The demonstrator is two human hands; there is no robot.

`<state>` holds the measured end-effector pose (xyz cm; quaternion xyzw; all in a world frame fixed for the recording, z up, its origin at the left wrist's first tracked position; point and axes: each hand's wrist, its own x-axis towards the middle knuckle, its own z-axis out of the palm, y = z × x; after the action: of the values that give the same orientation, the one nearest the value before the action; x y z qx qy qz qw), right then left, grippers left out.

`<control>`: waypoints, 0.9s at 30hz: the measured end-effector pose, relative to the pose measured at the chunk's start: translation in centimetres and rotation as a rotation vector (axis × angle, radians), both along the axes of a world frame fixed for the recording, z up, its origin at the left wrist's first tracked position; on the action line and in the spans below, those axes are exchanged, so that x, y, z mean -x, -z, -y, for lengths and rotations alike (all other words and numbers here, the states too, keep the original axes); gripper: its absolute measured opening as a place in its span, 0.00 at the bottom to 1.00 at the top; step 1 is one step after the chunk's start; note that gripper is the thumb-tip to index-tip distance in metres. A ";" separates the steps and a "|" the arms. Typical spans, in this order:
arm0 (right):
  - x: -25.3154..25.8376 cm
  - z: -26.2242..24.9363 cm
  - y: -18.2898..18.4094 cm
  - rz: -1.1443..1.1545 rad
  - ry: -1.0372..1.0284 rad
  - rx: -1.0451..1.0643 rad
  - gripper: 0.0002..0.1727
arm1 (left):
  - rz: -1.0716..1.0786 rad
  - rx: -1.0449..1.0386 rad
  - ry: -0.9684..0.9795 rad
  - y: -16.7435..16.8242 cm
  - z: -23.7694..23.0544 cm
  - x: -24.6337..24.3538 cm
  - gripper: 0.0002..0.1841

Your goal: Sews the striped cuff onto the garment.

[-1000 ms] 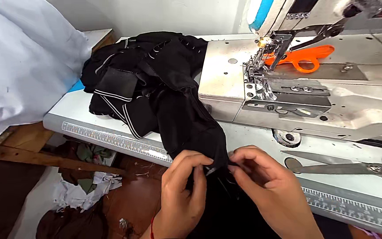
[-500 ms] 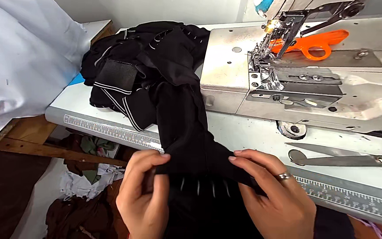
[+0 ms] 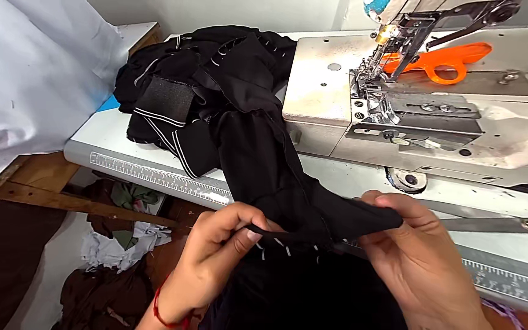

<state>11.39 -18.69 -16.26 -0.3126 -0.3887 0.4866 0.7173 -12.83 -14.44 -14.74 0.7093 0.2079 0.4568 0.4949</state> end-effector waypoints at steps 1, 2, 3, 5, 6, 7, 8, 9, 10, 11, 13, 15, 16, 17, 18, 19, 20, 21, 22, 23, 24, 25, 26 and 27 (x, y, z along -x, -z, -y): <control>-0.6 -0.3 0.0 0.158 0.011 -0.065 0.07 | 0.079 0.085 0.038 -0.2 -0.3 0.1 0.11; -1.2 -0.5 0.1 0.298 0.036 -0.111 0.07 | 0.156 0.166 0.075 -0.3 -0.7 0.2 0.09; -1.5 -0.7 0.1 0.379 0.049 -0.134 0.07 | 0.229 0.241 0.114 -0.3 -1.2 0.3 0.08; -1.8 -0.9 0.0 0.437 0.042 -0.130 0.08 | 0.352 0.362 0.228 -0.2 -2.2 0.3 0.11; -1.7 -0.9 0.0 0.448 0.036 -0.120 0.08 | 0.384 0.397 0.276 0.0 -2.8 0.4 0.13; -1.6 -0.9 0.0 0.462 0.030 -0.112 0.07 | 0.395 0.415 0.304 0.1 -3.3 0.4 0.14; -1.5 -0.9 0.1 0.476 0.027 -0.111 0.07 | 0.379 0.412 0.309 0.2 -3.7 0.6 0.13; -1.4 -0.9 0.1 0.501 0.031 -0.115 0.07 | 0.337 0.383 0.296 0.2 -4.0 0.8 0.11; -1.4 -0.9 0.3 0.533 0.040 -0.124 0.07 | 0.266 0.323 0.269 0.1 -4.3 1.2 0.09; -1.4 -0.8 0.4 0.566 0.050 -0.139 0.07 | 0.184 0.249 0.237 -0.1 -4.5 1.6 0.07; -1.7 -0.8 0.5 0.632 0.059 -0.170 0.10 | 0.029 0.112 0.173 -0.6 -4.5 2.4 0.08; -1.9 -0.8 0.4 0.688 0.042 -0.191 0.11 | -0.086 0.011 0.091 -1.1 -4.0 2.9 0.11; -1.8 -0.7 0.3 0.716 0.033 -0.194 0.11 | -0.134 -0.041 0.038 -1.4 -3.6 2.9 0.12; -1.6 -0.6 0.3 0.744 0.036 -0.197 0.11 | -0.178 -0.102 -0.026 -1.5 -3.1 2.8 0.13; -1.4 -0.6 0.5 0.773 0.056 -0.204 0.12 | -0.221 -0.172 -0.102 -1.5 -2.6 2.6 0.13; -1.2 -0.6 0.7 0.814 0.097 -0.210 0.14 | -0.269 -0.249 -0.186 -1.4 -2.1 2.3 0.15; -1.0 -0.5 1.0 0.866 0.155 -0.209 0.15 | -0.327 -0.330 -0.272 -1.2 -1.6 2.0 0.16; -0.8 -0.5 1.1 0.916 0.213 -0.206 0.14 | -0.386 -0.400 -0.352 -1.0 -1.2 1.7 0.17; -0.6 -0.4 1.2 0.953 0.263 -0.204 0.13 | -0.437 -0.449 -0.417 -0.8 -0.8 1.3 0.17; -0.4 -0.4 1.2 0.977 0.304 -0.202 0.13 | -0.477 -0.481 -0.465 -0.7 -0.5 1.1 0.17; -0.3 -0.4 1.2 0.988 0.336 -0.198 0.13 | -0.503 -0.503 -0.503 -0.5 -0.3 0.8 0.16; -0.1 -0.3 1.2 0.992 0.360 -0.193 0.12 | -0.516 -0.521 -0.534 -0.4 -0.2 0.6 0.15; 0.0 -0.3 1.2 0.990 0.375 -0.189 0.11 | -0.527 -0.535 -0.555 -0.3 -0.1 0.4 0.15; 0.2 -0.2 1.2 0.982 0.387 -0.184 0.11 | -0.536 -0.546 -0.566 -0.1 0.0 0.3 0.15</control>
<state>11.16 -18.50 -17.47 -0.5051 -0.6548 0.1057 0.5522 -13.11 -14.42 -14.59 0.8219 0.3856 0.4125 0.0754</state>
